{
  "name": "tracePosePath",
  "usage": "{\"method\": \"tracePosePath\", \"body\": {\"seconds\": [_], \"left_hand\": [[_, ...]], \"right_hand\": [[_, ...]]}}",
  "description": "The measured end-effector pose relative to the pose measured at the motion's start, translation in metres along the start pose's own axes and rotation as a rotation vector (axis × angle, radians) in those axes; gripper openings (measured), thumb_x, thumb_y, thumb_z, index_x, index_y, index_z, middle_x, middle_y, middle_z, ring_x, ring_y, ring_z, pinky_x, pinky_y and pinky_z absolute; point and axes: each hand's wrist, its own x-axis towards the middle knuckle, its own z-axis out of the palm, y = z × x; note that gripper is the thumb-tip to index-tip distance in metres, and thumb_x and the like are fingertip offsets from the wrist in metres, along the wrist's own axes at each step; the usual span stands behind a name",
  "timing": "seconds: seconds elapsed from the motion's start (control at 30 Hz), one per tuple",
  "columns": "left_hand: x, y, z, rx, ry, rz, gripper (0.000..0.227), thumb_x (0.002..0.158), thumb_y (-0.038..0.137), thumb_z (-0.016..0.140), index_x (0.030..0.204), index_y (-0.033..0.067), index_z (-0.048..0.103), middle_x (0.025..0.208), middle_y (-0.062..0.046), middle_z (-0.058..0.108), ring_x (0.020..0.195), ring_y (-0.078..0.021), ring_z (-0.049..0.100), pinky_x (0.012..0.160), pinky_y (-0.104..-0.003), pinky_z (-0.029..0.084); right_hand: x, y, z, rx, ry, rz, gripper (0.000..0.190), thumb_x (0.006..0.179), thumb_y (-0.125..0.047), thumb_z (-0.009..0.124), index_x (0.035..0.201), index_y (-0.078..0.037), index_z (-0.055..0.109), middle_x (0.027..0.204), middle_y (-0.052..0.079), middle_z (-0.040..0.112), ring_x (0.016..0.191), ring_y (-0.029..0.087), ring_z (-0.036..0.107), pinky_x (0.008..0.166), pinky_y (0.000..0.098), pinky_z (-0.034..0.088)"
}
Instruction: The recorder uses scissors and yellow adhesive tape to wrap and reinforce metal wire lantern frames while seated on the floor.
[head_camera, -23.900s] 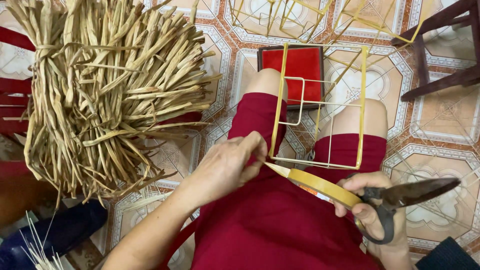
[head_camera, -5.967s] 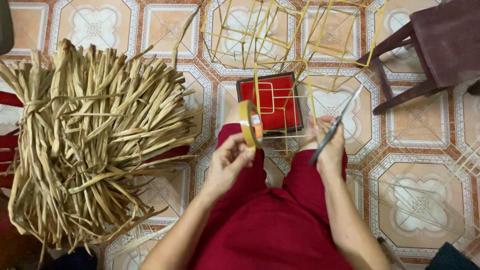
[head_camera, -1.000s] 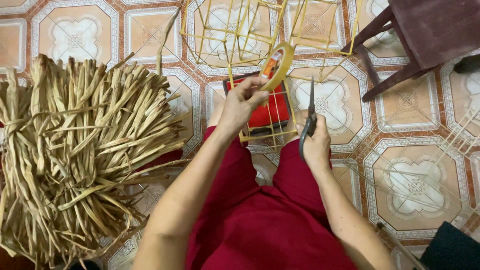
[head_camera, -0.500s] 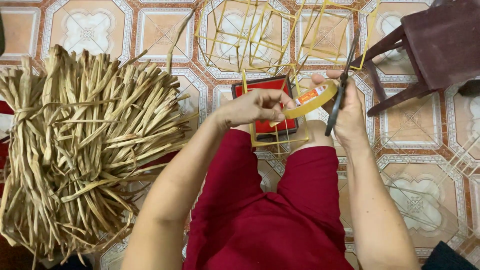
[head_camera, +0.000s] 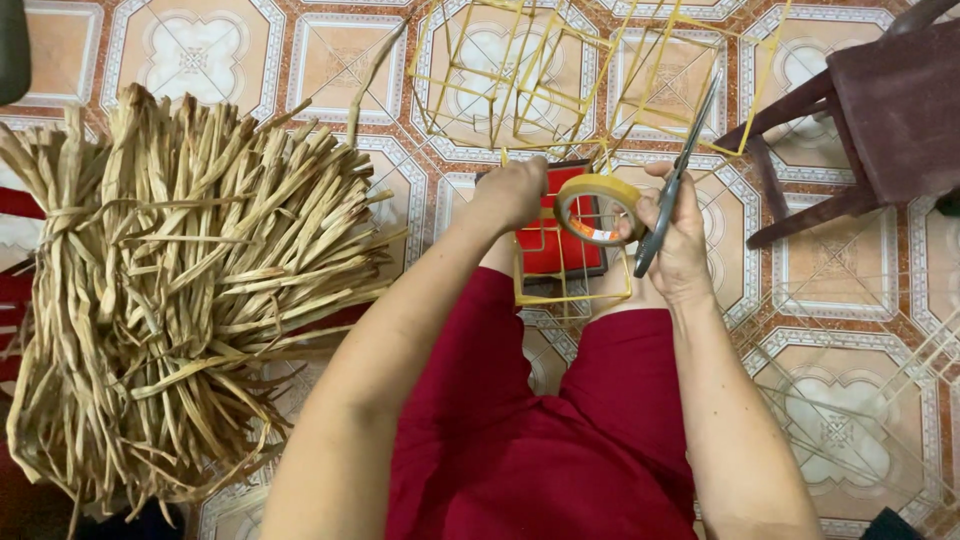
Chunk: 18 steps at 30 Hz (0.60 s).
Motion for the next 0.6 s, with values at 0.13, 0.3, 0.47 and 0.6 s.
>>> {"method": "tracePosePath", "body": {"seconds": [0.13,0.3,0.47,0.6], "left_hand": [[0.006,0.002,0.008,0.145,0.078,-0.036,0.03,0.089,0.002,0.058,0.119,0.0009,0.056,0.112,-0.024,0.069,0.107,-0.0378,0.068,0.09,-0.046,0.055],[-0.001,0.009,0.01,0.181,0.115,-0.055,0.034,0.087,0.002,0.061,0.121,-0.0009,0.055,0.113,-0.026,0.068,0.108,-0.0377,0.068,0.09,-0.045,0.056],[-0.007,0.017,0.014,0.179,0.156,-0.14,0.035,0.086,0.003,0.064,0.12,-0.0023,0.055,0.111,-0.025,0.069,0.105,-0.0363,0.07,0.086,-0.044,0.058],[-0.008,0.016,0.021,0.129,0.159,-0.19,0.031,0.089,0.003,0.062,0.118,-0.0038,0.055,0.107,-0.025,0.071,0.102,-0.0373,0.072,0.083,-0.046,0.06]], "right_hand": [[0.003,-0.003,0.004,-0.034,0.086,0.035,0.044,0.099,-0.003,0.068,0.139,-0.009,0.048,0.089,0.002,0.059,0.092,0.023,0.071,0.071,0.0316,0.058],[0.005,0.003,-0.005,-0.002,0.072,0.006,0.042,0.102,-0.002,0.068,0.139,-0.008,0.05,0.088,0.002,0.058,0.087,0.023,0.068,0.075,0.0325,0.057],[0.007,0.004,-0.005,-0.017,0.091,0.029,0.042,0.1,-0.002,0.068,0.138,-0.009,0.05,0.087,0.002,0.059,0.088,0.023,0.068,0.073,0.0328,0.057],[0.008,0.008,-0.013,-0.016,0.11,0.037,0.041,0.1,-0.003,0.068,0.137,-0.008,0.051,0.089,0.001,0.059,0.091,0.023,0.07,0.071,0.0322,0.057]]}}
